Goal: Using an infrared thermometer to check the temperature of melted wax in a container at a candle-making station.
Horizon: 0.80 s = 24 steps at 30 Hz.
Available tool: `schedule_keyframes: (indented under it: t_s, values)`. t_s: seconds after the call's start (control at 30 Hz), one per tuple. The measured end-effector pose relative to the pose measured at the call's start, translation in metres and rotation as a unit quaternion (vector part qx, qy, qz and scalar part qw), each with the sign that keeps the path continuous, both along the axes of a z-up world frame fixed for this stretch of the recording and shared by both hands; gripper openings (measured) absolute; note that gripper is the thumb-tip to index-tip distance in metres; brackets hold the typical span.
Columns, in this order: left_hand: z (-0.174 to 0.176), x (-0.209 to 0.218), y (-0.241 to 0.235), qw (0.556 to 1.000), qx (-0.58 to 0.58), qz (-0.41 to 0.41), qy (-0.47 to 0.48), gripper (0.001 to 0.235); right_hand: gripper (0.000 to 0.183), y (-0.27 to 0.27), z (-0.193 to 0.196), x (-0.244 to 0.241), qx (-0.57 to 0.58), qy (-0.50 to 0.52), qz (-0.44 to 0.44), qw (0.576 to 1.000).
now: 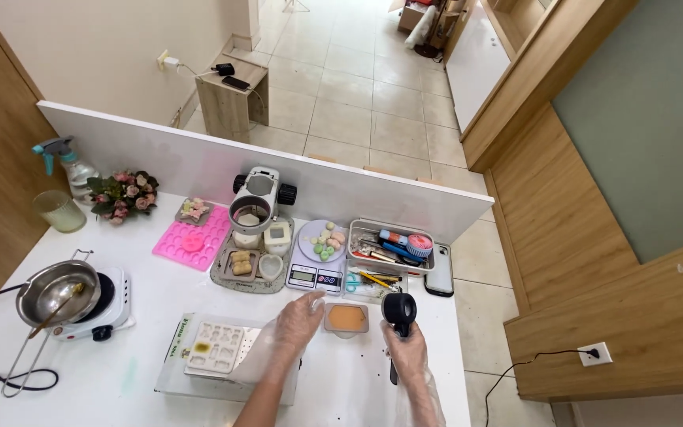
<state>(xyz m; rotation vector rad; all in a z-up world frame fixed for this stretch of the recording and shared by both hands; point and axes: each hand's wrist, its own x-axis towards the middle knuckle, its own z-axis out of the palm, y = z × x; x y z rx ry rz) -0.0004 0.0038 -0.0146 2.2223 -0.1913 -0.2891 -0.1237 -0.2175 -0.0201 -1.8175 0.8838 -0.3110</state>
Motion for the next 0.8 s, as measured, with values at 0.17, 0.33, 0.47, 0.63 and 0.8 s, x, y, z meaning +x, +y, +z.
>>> schedule_keyframes:
  t_s: [0.17,0.33,0.47,0.63,0.8]
  values:
    - [0.016,-0.004,0.0,0.999,0.006,0.01,0.043,0.034,0.045,0.002,0.008,-0.005,-0.003,0.024,-0.004,1.0]
    - [0.001,-0.002,0.0,1.0,-0.012,0.018,0.02,0.033,0.046,0.0,0.004,-0.011,0.008,0.043,-0.006,0.999]
    - [0.0,-0.001,-0.001,1.0,-0.009,0.011,0.004,0.033,0.047,0.001,0.004,-0.015,0.012,0.059,0.006,0.998]
    - [-0.026,0.008,-0.006,0.999,-0.021,0.012,-0.033,0.033,0.049,-0.004,-0.011,-0.014,0.005,0.042,0.001,0.999]
    - [-0.017,0.003,-0.002,0.999,-0.004,0.024,-0.027,0.032,0.049,-0.004,0.003,-0.004,0.008,0.093,0.01,0.996]
